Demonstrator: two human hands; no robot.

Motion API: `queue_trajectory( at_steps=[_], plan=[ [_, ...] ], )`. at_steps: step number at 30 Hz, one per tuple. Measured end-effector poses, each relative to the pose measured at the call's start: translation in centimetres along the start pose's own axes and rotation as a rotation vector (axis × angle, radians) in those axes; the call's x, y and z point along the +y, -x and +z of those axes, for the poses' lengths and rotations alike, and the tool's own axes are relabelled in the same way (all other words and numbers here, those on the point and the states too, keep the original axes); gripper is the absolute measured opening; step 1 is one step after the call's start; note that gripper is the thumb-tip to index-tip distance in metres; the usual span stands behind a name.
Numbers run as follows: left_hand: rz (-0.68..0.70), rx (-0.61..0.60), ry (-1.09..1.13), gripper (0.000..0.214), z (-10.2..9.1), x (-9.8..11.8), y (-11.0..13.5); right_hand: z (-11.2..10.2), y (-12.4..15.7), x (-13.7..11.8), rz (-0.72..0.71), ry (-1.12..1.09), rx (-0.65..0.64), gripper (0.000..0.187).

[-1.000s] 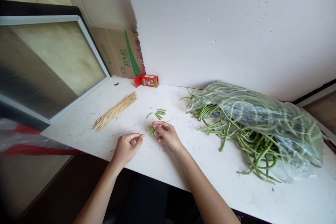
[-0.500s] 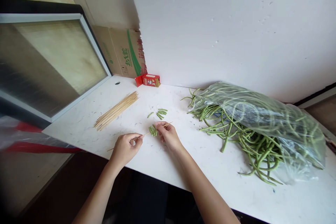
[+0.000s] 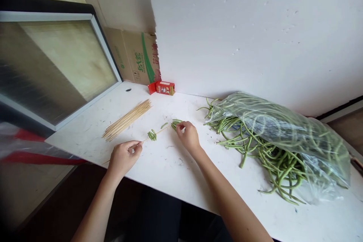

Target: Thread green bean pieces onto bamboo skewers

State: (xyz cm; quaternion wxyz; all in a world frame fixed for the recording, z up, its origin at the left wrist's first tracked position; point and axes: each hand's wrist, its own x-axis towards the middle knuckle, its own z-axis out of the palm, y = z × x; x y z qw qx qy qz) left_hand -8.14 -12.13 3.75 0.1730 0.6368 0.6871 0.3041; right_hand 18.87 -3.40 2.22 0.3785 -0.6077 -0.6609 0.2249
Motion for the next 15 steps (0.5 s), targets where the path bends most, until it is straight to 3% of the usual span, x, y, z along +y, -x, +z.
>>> queue_trajectory(
  at_steps=[6, 15],
  plan=[
    [-0.031, 0.037, -0.026, 0.025, -0.8, -0.8, -0.3, 2.5, -1.3, -0.7, 0.01, 0.425, -0.141, 0.014],
    [-0.029, 0.004, -0.036, 0.024, -0.6, -0.8, -0.3, 1.9, -1.1, -0.2, 0.04, 0.403, -0.112, 0.014]
  ],
)
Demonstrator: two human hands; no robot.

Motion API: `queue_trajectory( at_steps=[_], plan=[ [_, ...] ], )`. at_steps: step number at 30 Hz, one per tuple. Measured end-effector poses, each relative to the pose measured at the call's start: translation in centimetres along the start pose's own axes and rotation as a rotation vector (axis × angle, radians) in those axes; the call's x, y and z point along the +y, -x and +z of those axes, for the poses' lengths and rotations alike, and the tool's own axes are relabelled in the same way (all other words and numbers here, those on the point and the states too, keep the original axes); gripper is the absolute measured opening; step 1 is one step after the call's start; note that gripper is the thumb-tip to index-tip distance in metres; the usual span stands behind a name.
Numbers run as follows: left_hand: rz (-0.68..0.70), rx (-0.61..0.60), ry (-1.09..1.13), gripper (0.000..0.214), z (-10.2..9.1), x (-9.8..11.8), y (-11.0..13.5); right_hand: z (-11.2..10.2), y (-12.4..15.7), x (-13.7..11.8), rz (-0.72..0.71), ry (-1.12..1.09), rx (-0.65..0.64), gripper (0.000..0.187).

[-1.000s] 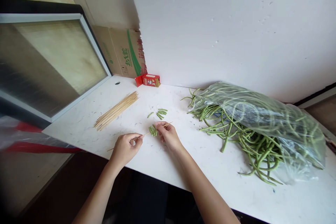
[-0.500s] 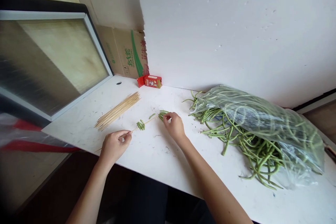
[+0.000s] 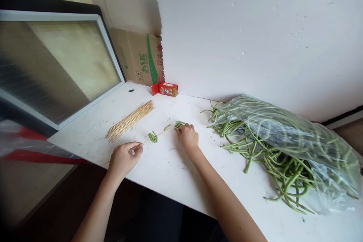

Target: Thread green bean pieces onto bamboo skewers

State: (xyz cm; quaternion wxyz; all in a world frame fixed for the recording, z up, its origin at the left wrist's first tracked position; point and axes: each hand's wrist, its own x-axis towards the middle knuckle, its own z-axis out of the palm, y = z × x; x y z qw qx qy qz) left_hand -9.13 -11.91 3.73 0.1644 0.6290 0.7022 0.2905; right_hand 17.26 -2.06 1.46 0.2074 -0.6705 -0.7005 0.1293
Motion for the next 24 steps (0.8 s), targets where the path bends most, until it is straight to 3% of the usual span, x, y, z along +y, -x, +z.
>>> queue_trajectory(
  at_steps=[4, 8, 11, 17, 24],
  plan=[
    [0.008, -0.001, -0.002, 0.024, 0.1, 0.1, 0.0, -0.4, 0.2, 1.2, 0.052, -0.394, -0.006, 0.015],
    [0.022, 0.008, -0.007, 0.023, 0.5, 0.1, 0.0, -0.9, 0.4, 2.0, 0.199, -1.048, -0.153, 0.036],
    [0.032, 0.013, -0.005, 0.023, 0.8, 0.1, 0.1, -1.2, 0.8, 1.8, 0.279, -1.328, -0.257, 0.041],
    [0.038, 0.014, -0.006, 0.023, 1.0, 0.3, 0.2, -1.4, 1.5, 0.7, 0.376, -1.51, -0.421, 0.029],
    [0.041, 0.004, -0.02, 0.024, 0.7, 0.4, 0.3, -1.1, 1.6, 0.9, 0.431, -1.528, -0.467, 0.022]
  ],
)
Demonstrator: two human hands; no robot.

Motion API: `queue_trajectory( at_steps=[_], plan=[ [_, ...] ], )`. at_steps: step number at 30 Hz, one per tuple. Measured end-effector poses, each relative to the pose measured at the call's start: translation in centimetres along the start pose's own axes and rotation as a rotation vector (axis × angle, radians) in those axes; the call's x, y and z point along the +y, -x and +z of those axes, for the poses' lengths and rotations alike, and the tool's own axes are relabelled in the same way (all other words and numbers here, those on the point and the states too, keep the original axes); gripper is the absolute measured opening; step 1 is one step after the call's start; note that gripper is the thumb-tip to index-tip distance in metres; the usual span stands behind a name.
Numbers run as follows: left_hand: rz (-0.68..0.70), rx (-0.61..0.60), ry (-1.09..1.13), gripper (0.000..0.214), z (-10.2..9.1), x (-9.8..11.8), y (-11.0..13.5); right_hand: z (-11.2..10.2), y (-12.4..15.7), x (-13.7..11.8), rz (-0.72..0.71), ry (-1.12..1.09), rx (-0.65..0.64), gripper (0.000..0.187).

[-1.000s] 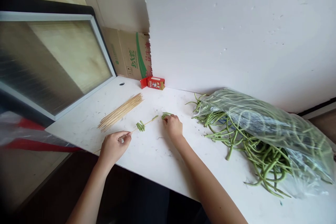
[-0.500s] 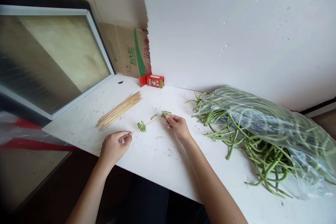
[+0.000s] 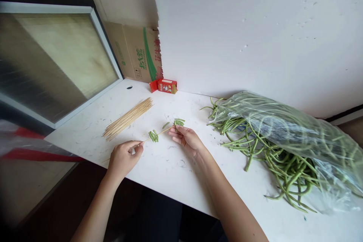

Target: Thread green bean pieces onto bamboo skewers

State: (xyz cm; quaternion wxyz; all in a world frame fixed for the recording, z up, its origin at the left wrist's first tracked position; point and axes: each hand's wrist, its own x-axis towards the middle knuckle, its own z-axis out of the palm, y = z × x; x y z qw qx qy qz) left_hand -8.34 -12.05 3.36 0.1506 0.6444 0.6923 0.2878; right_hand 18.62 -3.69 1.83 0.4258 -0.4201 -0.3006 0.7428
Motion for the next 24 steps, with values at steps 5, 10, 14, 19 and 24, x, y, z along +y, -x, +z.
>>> queue_trajectory(
  at_steps=[5, 10, 14, 19, 24],
  plan=[
    [0.016, -0.013, -0.019, 0.024, -0.13, 0.16, 0.0, -0.31, -0.17, 0.03, 0.03, 0.01, 0.011, 0.024],
    [0.023, -0.024, -0.018, 0.023, -0.24, 0.17, -0.01, -0.43, -0.22, -0.02, 0.049, -0.016, 0.005, 0.021],
    [0.027, -0.021, -0.031, 0.023, -0.28, 0.11, 0.03, -0.44, -0.27, -0.08, 0.06, -0.023, 0.003, 0.019],
    [0.038, -0.018, -0.055, 0.023, -0.33, 0.07, 0.05, -0.51, -0.29, -0.07, 0.069, -0.019, 0.011, 0.02],
    [0.036, -0.028, -0.078, 0.023, -0.55, 0.15, 0.13, -0.49, -0.26, 0.12, 0.044, 0.001, 0.026, 0.023]
  ],
)
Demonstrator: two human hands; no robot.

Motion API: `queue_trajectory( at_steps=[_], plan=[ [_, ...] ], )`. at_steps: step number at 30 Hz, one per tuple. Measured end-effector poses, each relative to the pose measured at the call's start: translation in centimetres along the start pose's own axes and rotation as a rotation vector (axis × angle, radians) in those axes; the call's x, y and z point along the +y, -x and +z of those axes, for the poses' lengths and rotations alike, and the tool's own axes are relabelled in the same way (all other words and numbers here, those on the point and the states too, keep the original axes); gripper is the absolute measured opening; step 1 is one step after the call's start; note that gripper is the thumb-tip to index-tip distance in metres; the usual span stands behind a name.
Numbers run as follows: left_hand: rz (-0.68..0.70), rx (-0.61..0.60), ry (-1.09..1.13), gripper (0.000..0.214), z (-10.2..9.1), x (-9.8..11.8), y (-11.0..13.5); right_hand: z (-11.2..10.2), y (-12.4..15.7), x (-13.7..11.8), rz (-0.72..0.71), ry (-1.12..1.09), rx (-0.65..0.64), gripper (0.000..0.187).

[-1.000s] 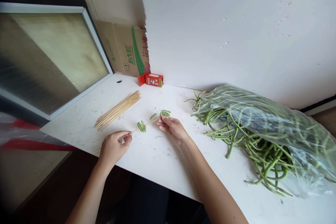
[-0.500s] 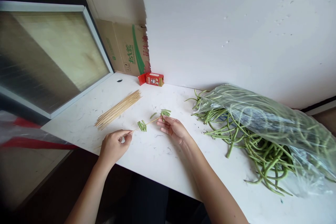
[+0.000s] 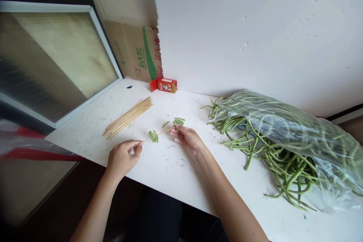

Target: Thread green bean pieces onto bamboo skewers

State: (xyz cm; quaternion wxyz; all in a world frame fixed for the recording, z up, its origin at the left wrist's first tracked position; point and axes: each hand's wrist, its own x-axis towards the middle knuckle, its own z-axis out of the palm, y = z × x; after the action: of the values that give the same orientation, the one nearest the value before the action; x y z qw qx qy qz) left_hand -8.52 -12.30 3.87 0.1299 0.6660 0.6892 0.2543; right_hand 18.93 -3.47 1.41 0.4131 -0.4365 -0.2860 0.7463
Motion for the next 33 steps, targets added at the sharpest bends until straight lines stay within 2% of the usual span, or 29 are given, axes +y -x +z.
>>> queue_trajectory(
  at_steps=[10, 13, 26, 33],
  plan=[
    [0.037, -0.018, -0.048, 0.025, -0.18, 0.56, 0.12, 0.9, 0.2, 0.11, -0.086, -0.035, 0.086, 0.019],
    [0.059, -0.009, -0.046, 0.025, -0.08, 0.42, 0.11, 0.99, 0.27, 0.05, -0.114, -0.031, 0.069, 0.02],
    [0.074, 0.01, -0.06, 0.024, -0.09, 0.03, 0.1, 0.6, 0.01, 0.28, -0.069, -0.082, -0.049, 0.026],
    [0.07, -0.01, -0.067, 0.024, -0.22, 0.09, 0.1, 0.78, 0.06, 0.32, -0.089, -0.05, -0.024, 0.021]
  ],
)
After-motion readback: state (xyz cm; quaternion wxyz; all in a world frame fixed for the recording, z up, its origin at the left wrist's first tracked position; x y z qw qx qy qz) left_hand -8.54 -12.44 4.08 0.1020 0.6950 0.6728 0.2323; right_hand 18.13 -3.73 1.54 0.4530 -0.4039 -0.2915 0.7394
